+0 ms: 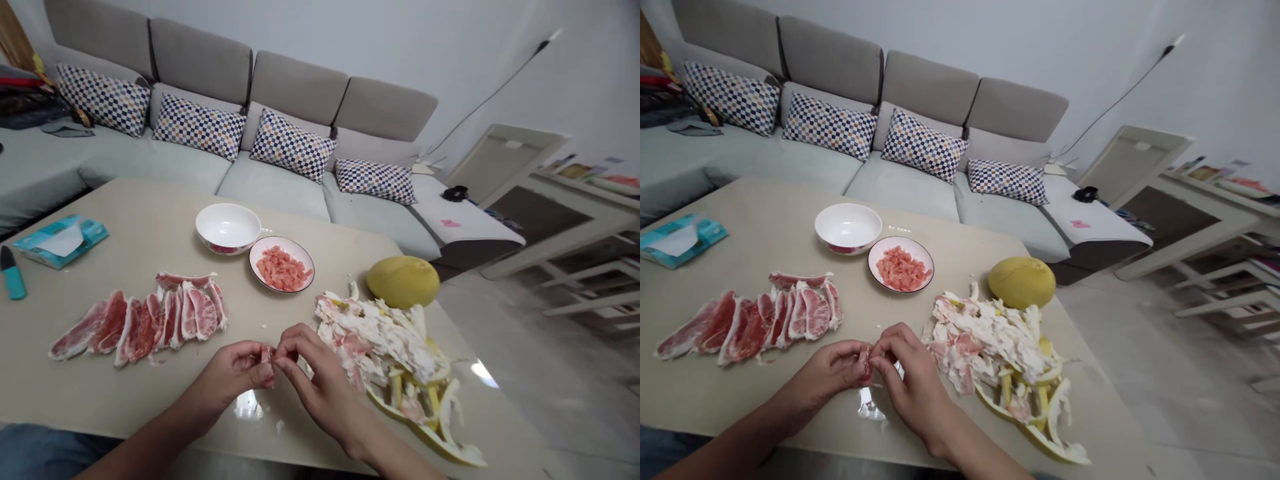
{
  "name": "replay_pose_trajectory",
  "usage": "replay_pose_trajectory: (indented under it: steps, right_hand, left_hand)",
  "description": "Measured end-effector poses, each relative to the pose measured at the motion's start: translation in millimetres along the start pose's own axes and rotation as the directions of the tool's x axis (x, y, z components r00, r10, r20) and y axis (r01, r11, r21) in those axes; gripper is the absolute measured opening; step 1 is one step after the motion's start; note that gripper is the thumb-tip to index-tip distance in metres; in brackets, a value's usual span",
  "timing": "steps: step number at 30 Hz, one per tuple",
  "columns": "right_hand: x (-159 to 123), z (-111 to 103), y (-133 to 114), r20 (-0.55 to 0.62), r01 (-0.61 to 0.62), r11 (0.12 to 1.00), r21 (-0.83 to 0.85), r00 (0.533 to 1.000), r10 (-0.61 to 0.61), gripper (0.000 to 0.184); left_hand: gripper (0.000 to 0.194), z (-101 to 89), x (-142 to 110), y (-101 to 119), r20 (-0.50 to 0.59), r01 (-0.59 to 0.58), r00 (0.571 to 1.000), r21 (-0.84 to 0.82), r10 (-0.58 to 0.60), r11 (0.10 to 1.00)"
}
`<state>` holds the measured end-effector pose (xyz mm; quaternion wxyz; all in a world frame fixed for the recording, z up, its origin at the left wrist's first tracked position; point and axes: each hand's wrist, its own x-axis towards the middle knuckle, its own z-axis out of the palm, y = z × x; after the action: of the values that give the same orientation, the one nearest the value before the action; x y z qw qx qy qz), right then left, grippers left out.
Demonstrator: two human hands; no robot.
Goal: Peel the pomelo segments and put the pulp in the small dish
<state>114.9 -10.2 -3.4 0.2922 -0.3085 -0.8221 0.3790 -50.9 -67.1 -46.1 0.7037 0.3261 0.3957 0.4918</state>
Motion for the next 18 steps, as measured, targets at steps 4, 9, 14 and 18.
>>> replay_pose_trajectory:
  steps: [4,9,14,18]
  right_hand:
    - [-0.1,-1.1,-0.7,0.007,0.044,0.998,-0.049,0.999,-0.044,0.015]
    - [-1.5,1.2,1.3,0.069,0.079,0.989,-0.124,0.995,-0.071,0.017]
    - [-1.8,2.9,4.4,0.024,0.088,0.991,-0.102,0.996,-0.086,0.015]
    - [-1.9,0.8,2.8,-0.004,0.062,0.996,-0.07,0.998,-0.062,0.013]
  left_hand:
    - [0.028,-3.0,1.4,-4.2,0.004,-0.017,1.0,0.02,0.017,1.0]
    - [0.026,-6.6,4.6,-12.0,0.007,-0.059,0.998,0.091,0.059,0.994]
    - [0.027,-1.7,0.4,-3.7,0.01,0.006,1.0,-0.032,-0.006,0.999]
    - [0.025,-0.6,-1.4,0.0,0.007,0.018,1.0,-0.16,-0.017,0.987]
